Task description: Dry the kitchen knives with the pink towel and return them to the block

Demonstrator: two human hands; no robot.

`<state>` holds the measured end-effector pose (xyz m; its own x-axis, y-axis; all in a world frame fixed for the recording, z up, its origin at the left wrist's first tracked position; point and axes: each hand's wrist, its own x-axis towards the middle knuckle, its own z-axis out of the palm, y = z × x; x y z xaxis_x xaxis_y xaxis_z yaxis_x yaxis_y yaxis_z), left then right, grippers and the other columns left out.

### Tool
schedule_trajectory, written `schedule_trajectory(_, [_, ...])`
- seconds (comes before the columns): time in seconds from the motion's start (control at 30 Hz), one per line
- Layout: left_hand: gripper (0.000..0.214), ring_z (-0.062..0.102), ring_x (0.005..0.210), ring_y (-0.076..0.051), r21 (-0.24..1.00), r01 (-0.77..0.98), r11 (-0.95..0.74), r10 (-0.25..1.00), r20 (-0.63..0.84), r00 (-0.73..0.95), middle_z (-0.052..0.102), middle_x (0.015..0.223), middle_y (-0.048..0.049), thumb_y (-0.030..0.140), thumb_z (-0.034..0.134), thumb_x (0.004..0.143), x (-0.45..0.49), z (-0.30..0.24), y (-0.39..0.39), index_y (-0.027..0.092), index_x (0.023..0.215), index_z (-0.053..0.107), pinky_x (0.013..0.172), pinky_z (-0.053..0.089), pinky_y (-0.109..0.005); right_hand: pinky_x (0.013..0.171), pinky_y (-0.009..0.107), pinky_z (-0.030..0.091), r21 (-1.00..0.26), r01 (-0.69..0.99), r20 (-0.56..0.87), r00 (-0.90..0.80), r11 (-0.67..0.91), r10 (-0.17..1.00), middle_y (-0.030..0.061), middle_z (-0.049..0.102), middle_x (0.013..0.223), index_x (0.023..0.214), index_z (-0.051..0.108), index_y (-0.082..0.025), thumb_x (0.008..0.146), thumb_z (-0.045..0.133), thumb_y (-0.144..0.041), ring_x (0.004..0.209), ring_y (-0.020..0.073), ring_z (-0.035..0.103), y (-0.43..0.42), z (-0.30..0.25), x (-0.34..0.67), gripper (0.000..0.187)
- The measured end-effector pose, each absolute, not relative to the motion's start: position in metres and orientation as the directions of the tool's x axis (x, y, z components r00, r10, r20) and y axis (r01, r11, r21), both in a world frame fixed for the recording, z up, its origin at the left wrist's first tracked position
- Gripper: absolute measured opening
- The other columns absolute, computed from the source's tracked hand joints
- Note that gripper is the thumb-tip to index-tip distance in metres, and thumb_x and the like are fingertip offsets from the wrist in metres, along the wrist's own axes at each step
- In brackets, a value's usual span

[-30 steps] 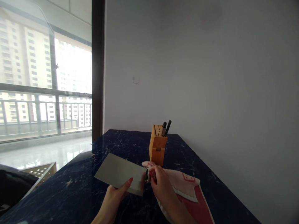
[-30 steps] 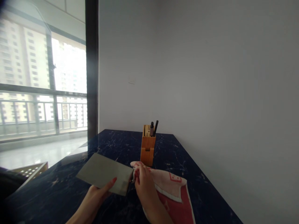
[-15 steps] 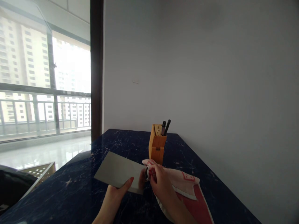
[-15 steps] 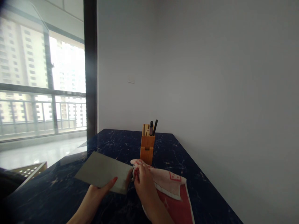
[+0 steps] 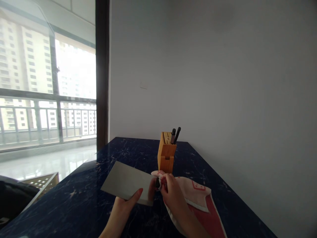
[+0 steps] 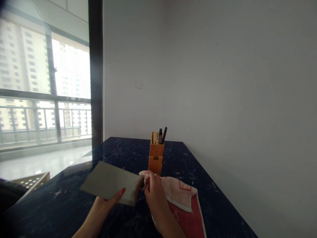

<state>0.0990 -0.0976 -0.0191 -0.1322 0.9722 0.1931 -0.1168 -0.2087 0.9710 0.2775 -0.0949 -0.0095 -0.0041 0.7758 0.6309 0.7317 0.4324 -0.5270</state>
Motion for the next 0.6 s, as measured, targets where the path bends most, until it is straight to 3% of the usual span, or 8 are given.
schedule_trajectory(0.33, [0.047,0.063,0.084,-0.029,0.955,-0.075,-0.286,0.934,0.261,-0.244,0.071,0.083,-0.0091,0.042,0.073,0.050,0.1016,-0.0188,-0.0984,0.012,0.085,0.064,0.077,0.049,-0.035,0.077,0.033,0.043,-0.524,0.714,0.640,-0.030,0.465,0.768,0.0048,0.058,0.088,0.088,0.055,-0.021,0.073,0.038,-0.008,0.088,0.0193,0.054,-0.0977,-0.0076,0.2777,0.026])
schedule_trajectory(0.6, [0.044,0.064,0.083,-0.028,0.943,-0.075,-0.324,0.915,0.292,-0.280,0.071,0.082,-0.0079,0.040,0.073,0.050,0.1060,-0.0209,-0.1017,0.013,0.084,0.064,0.076,0.050,-0.034,0.067,0.030,0.044,-0.568,0.727,0.629,0.082,0.385,0.773,0.0031,0.057,0.080,0.078,0.053,-0.021,0.071,0.042,-0.012,0.077,0.0184,0.055,-0.0978,-0.0040,0.2804,0.016])
